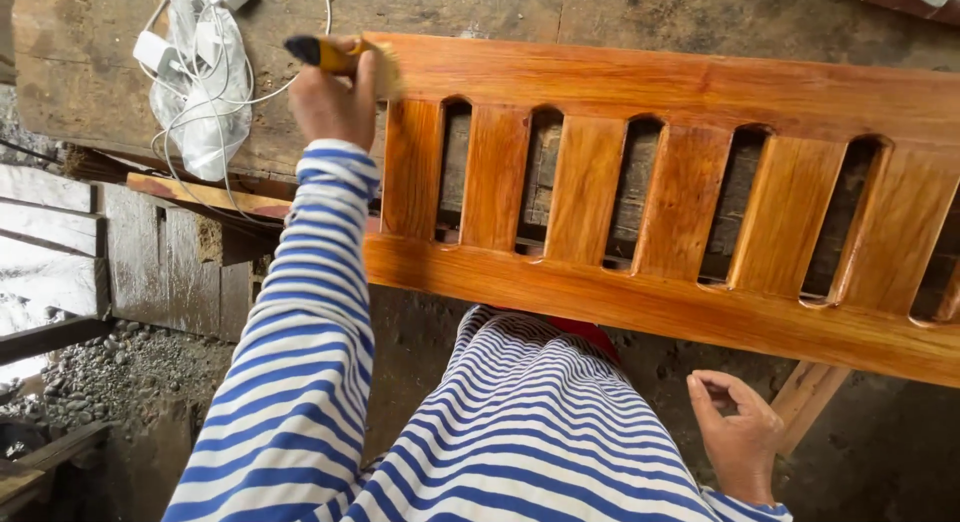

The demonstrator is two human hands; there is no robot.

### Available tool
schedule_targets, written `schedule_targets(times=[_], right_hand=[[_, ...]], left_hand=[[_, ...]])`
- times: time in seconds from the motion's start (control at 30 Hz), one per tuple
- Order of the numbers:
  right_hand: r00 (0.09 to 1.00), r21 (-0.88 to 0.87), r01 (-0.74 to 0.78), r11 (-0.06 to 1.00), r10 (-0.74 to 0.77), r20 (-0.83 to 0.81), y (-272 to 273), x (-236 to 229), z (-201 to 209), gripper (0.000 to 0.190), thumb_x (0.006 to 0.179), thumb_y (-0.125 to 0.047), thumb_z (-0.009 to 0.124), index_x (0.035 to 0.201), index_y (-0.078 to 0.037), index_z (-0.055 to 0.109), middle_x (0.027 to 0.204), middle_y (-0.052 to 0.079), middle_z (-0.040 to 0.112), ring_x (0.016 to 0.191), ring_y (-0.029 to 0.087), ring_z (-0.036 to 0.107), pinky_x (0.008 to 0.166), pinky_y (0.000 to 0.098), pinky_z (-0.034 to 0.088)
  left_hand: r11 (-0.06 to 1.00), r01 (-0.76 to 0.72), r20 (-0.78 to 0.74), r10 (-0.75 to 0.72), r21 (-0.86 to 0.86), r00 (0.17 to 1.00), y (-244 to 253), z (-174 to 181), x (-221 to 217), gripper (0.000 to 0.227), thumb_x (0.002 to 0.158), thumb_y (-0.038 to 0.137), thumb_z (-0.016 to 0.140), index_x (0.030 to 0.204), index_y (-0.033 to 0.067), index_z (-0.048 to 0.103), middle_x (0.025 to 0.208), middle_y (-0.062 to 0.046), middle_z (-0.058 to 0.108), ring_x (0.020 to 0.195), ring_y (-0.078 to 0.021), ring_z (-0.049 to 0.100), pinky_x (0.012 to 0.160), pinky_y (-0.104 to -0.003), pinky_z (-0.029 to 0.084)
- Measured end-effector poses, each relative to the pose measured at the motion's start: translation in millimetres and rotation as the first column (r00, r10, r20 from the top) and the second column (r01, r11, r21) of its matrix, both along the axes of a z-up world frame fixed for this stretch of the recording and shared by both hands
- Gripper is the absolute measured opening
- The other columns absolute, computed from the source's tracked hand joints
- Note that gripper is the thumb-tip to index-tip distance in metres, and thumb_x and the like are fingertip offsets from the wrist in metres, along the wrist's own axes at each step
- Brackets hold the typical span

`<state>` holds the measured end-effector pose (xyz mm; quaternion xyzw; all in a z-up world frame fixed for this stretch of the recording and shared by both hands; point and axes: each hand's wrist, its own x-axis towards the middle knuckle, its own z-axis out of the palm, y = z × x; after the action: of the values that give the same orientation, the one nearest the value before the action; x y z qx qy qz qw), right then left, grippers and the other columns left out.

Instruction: Applying varnish to a wooden furniture component using a paintbrush

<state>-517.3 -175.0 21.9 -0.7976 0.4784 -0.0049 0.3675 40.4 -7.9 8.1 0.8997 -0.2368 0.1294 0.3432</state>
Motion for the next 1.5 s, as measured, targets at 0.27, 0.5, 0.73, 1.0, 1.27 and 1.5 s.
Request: schedule_targets(times=[0.27,0.5,0.73,1.0,1.27,1.5], right_hand=[[0.995,0.094,-0.082,0.992,0.087,-0.056,-24,4,-16,0.017,0.095,-0.020,0.072,0.106,-0.008,0.077,0.097,0.006,0.076,0.084,0.017,0.069,0.079,0.0314,0.060],[0.994,0.072,-0.108,0.992,0.106,0.023,-40,2,-25,0.013,0.096,-0.018,0.071,0.102,-0.008,0.077,0.097,0.005,0.077,0.082,0.016,0.069,0.076,0.0296,0.057],[0.994,0.114,-0.112,0.987,0.112,0.011,-49,-5,-12,0.015,0.096,-0.018,0.070,0.104,-0.009,0.077,0.099,0.005,0.077,0.088,0.017,0.070,0.080,0.0304,0.058],[0.948,0.372,0.050,0.927,0.073,-0.309,-46,-10,11,0.023,0.092,-0.029,0.071,0.094,-0.010,0.084,0.087,0.005,0.081,0.081,0.016,0.071,0.073,0.0321,0.055],[0.927,0.492,0.071,0.867,0.124,-0.353,-33,-32,-9,0.029,0.097,-0.034,0.063,0.108,-0.011,0.077,0.100,0.006,0.078,0.092,0.022,0.071,0.087,0.0404,0.061],[0.936,0.504,0.087,0.859,0.103,-0.337,-40,-26,-13,0.031,0.097,-0.033,0.062,0.111,-0.010,0.078,0.106,0.008,0.079,0.100,0.023,0.071,0.091,0.0402,0.058]], left_hand=[[0.950,0.280,0.026,-0.279,-0.139,0.960,-38,24,-106,0.012,0.095,0.007,0.075,0.104,0.0101,0.067,0.104,-0.012,0.073,0.093,-0.0244,0.074,0.083,-0.034,0.064],[0.899,0.435,-0.110,-0.427,0.055,0.897,-77,14,-177,0.014,0.098,0.021,0.067,0.112,0.0209,0.065,0.090,-0.012,0.068,0.073,-0.0364,0.067,0.059,-0.047,0.049],[0.860,0.316,-0.202,-0.419,-0.401,0.885,-93,16,-160,0.019,0.088,0.008,0.082,0.101,0.0105,0.068,0.098,-0.007,0.075,0.086,-0.0165,0.074,0.075,-0.027,0.059],[0.773,0.634,-0.576,-0.528,-0.022,0.624,-148,36,-122,0.018,0.088,0.018,0.079,0.105,0.0131,0.074,0.112,-0.008,0.077,0.105,-0.0244,0.073,0.100,-0.044,0.056],[0.777,0.629,-0.081,-0.628,-0.023,0.774,-178,1,-100,0.020,0.084,0.019,0.088,0.100,0.0150,0.077,0.095,-0.005,0.078,0.085,-0.0210,0.076,0.075,-0.034,0.061],[0.594,0.794,-0.225,-0.762,0.129,0.607,-95,34,-202,0.013,0.094,0.011,0.074,0.106,0.0089,0.077,0.095,-0.013,0.078,0.081,-0.0272,0.072,0.078,-0.043,0.059]])
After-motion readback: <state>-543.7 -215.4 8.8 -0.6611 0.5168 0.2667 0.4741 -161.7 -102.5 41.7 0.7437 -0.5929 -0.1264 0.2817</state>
